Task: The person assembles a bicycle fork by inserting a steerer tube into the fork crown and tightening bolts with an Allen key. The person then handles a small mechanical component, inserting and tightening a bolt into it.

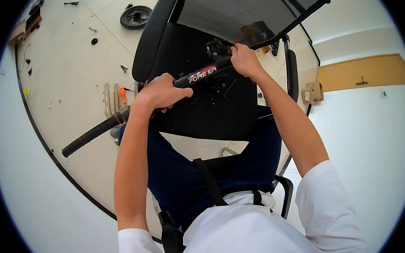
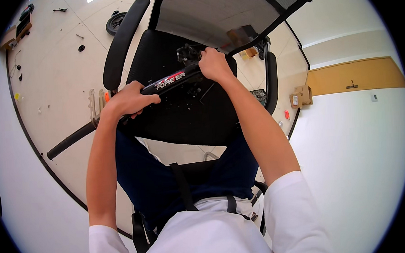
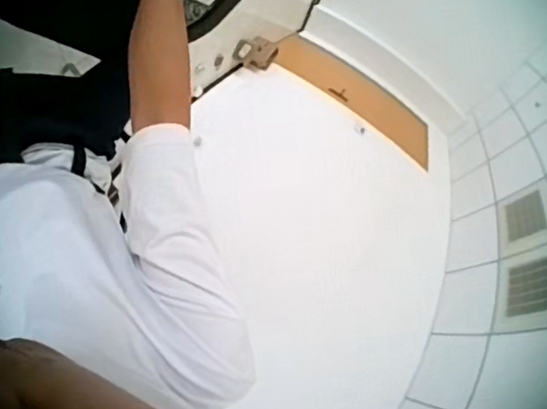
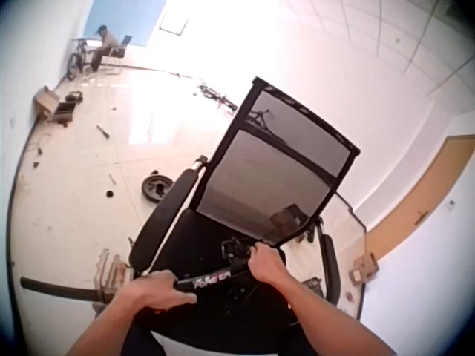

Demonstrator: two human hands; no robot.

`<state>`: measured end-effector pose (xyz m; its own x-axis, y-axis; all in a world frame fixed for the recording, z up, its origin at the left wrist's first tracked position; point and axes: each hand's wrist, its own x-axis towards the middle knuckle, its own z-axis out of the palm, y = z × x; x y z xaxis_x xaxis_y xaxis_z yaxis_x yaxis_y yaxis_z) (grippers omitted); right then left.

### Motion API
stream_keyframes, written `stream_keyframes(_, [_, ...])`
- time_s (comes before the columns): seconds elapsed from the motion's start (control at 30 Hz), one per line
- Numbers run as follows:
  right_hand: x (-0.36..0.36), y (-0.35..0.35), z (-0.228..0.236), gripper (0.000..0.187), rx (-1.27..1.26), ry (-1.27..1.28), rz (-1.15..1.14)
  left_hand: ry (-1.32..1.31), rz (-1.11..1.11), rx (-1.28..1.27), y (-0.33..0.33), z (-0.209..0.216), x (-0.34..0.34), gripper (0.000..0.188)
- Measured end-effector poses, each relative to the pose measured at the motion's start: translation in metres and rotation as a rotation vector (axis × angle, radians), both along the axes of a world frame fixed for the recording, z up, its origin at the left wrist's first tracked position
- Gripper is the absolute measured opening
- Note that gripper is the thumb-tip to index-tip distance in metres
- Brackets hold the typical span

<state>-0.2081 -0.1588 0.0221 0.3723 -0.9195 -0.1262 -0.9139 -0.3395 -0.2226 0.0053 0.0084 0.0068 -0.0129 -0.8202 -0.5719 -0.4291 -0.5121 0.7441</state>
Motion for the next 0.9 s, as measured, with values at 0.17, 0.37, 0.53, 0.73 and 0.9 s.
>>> stream_keyframes(0.17, [0.003,0.001,-0.005,0.035,-0.039,0.025,-0.031,-0.032,-0.016,-0.015,-0.003,-0.006,0.001,0.045])
stream_keyframes(0.37, [-0.006,-0.003,-0.007,0.034,-0.059,0.052,0.064,-0.111,-0.05,-0.009,-0.005,-0.004,-0.002,0.045])
stream_keyframes(0.53, [-0.011,-0.001,-0.006,0.033,-0.054,0.012,0.102,-0.128,-0.054,-0.036,-0.004,-0.006,-0.005,0.043])
stream_keyframes(0.73, [-0.017,-0.005,-0.01,0.032,-0.007,-0.073,0.164,-0.114,-0.072,-0.011,-0.005,-0.001,-0.006,0.043])
stream_keyframes(0.9, [-0.02,-0.013,-0.017,0.027,-0.016,-0.179,0.205,-0.084,-0.069,0.005,-0.005,0.0,-0.007,0.039])
